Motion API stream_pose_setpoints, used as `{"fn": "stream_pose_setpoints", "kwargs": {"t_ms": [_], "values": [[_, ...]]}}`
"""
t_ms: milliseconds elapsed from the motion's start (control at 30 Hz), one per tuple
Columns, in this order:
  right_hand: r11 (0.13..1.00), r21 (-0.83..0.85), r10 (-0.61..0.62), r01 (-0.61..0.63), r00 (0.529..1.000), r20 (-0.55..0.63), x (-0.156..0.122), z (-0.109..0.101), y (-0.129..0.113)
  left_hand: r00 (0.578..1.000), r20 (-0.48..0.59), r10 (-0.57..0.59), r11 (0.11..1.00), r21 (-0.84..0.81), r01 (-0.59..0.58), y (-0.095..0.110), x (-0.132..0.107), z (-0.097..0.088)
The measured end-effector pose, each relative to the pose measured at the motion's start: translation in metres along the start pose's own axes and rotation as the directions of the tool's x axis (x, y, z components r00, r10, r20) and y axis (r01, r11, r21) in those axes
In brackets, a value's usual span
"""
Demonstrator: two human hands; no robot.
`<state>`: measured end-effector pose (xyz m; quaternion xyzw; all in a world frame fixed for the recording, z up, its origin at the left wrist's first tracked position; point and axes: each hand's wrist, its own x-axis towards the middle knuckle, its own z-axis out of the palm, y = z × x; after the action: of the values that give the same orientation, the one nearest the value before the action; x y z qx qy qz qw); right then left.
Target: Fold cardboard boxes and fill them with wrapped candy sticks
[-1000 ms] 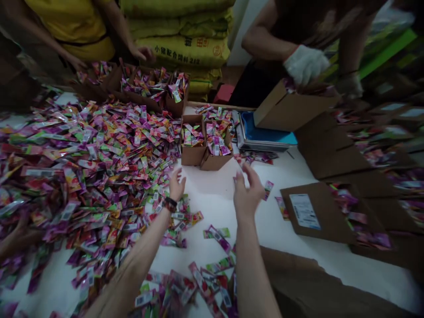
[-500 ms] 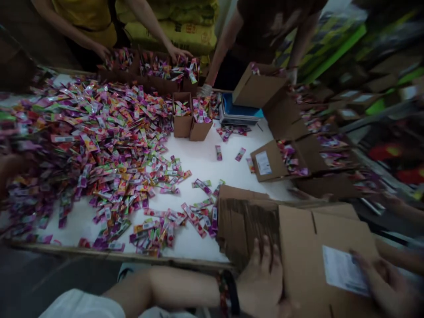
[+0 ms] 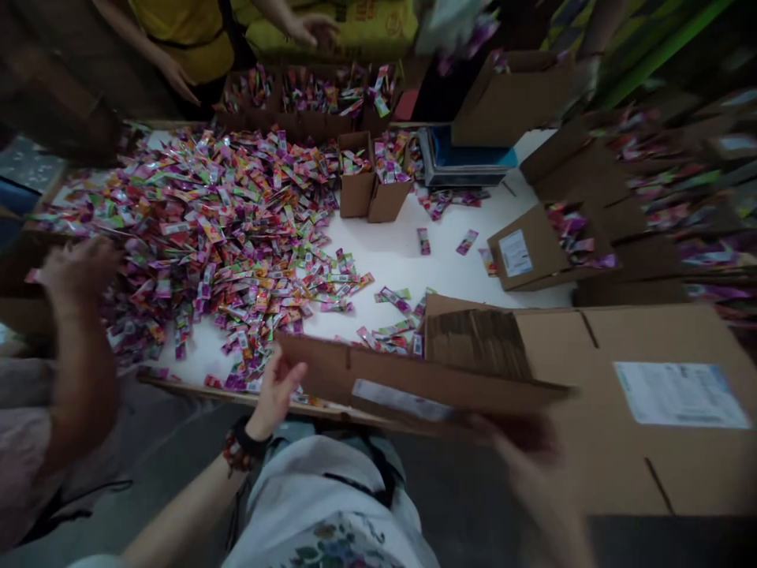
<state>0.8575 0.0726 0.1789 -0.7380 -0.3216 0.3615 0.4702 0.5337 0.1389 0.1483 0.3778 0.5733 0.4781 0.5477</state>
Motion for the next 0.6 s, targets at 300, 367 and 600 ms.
{"fn": "stream_pose_setpoints", "kwargs": {"t_ms": [300, 367, 600], "values": [[0.924, 0.345, 0.13, -0.165, 0.984, 0.123, 0.005, 0.135, 0.078, 0.981, -0.194, -0.008, 0.988, 0.147, 0.037, -0.049, 0.022, -0.049], [0.876, 0.401, 0.233, -0.269, 0.963, 0.138, 0.003, 0.131, 0.077, 0.985, -0.172, 0.023, 0.984, 0.176, 0.008, -0.044, 0.026, -0.049], [0.796, 0.46, 0.451, -0.395, 0.893, -0.014, -0.021, 0.133, 0.084, 0.99, 0.088, 0.106, 0.916, 0.378, -0.131, -0.034, 0.028, -0.058]]}}
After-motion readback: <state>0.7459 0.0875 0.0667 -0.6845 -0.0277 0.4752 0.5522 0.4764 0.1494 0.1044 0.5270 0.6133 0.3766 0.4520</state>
